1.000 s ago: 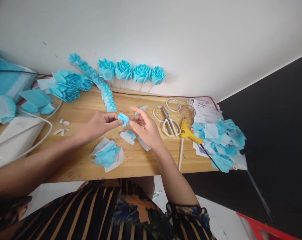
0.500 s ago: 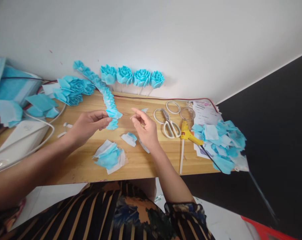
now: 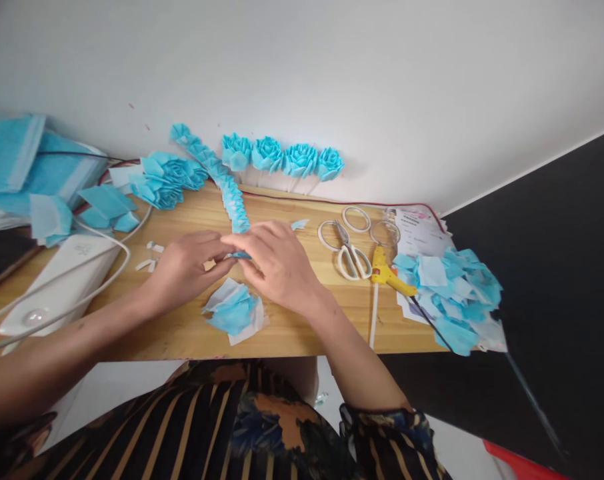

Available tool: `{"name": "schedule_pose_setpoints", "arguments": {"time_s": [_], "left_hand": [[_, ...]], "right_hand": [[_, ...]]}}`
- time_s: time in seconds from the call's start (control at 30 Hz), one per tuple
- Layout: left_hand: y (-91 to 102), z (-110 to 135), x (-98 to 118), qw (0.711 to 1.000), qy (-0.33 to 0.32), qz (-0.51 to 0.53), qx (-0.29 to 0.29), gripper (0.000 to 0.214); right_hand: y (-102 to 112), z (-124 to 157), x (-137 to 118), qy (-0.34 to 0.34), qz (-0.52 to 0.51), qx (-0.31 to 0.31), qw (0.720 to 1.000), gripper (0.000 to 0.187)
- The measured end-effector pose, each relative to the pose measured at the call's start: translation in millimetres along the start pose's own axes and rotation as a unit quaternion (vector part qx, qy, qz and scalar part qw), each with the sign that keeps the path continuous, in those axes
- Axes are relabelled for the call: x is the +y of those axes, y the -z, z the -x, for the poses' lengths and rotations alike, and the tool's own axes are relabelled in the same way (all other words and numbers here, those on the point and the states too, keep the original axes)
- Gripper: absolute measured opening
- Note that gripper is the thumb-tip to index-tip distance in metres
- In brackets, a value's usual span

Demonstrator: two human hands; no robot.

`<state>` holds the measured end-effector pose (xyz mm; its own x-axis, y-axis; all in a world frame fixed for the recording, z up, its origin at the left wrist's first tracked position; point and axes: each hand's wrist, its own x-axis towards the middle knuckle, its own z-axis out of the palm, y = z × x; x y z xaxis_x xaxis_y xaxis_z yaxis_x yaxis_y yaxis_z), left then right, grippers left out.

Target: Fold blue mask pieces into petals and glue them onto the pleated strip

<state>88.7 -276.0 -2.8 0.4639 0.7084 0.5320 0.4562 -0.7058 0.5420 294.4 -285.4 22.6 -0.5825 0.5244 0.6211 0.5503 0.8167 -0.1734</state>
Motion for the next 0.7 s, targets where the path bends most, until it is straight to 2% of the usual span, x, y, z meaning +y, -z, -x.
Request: {"name": "schedule_pose_setpoints", "arguments": {"time_s": [0.03, 0.1, 0.2, 0.27, 0.3, 0.37, 0.47, 0.53, 0.7], "left_hand": [[3.9, 1.6, 1.1, 1.0, 0.008, 0.008, 0.004, 0.021], [15.2, 7.2, 3.3, 0.996, 0.064, 0.059, 0.004, 0.018], [35.6, 24.6, 8.0, 0.967, 0.2, 0.16, 0.011, 0.021], [45.4, 43.0, 14.0, 0.95, 0.244, 0.196, 0.02, 0.02], [48.1, 53.9, 18.1, 0.947, 0.237, 0.214, 0.022, 0.016], [48.9, 77.2, 28.1, 0.942, 0.2, 0.269, -0.027, 0.007], [43.7, 111.4, 41.5, 0.92, 0.121, 0.341, -0.148, 0.008], [39.8, 131.9, 44.6, 0.911, 0.14, 0.347, -0.175, 0.011], [35.4, 177.1, 32.9, 0.884, 0.236, 0.368, -0.164, 0.027]], "right_hand": [[-2.5, 0.1, -0.9, 0.025, 0.015, 0.01, 1.0, 0.034], [-6.4, 4.4, -2.7, 0.061, 0.029, 0.041, 0.997, 0.033], [-8.1, 17.1, -6.1, 0.078, 0.037, 0.089, 0.992, 0.03], [-7.9, 26.1, -9.1, 0.083, 0.048, 0.118, 0.988, 0.027], [-8.0, 29.8, -10.5, 0.082, 0.053, 0.13, 0.987, 0.025], [-9.4, 35.2, -12.2, 0.077, 0.061, 0.143, 0.985, 0.024], [-15.4, 38.2, -9.3, 0.054, 0.066, 0.154, 0.984, 0.026], [-21.4, 38.2, -3.2, 0.034, 0.071, 0.17, 0.982, 0.03], [-35.2, 40.8, 14.3, 0.012, 0.083, 0.189, 0.978, 0.034]]}}
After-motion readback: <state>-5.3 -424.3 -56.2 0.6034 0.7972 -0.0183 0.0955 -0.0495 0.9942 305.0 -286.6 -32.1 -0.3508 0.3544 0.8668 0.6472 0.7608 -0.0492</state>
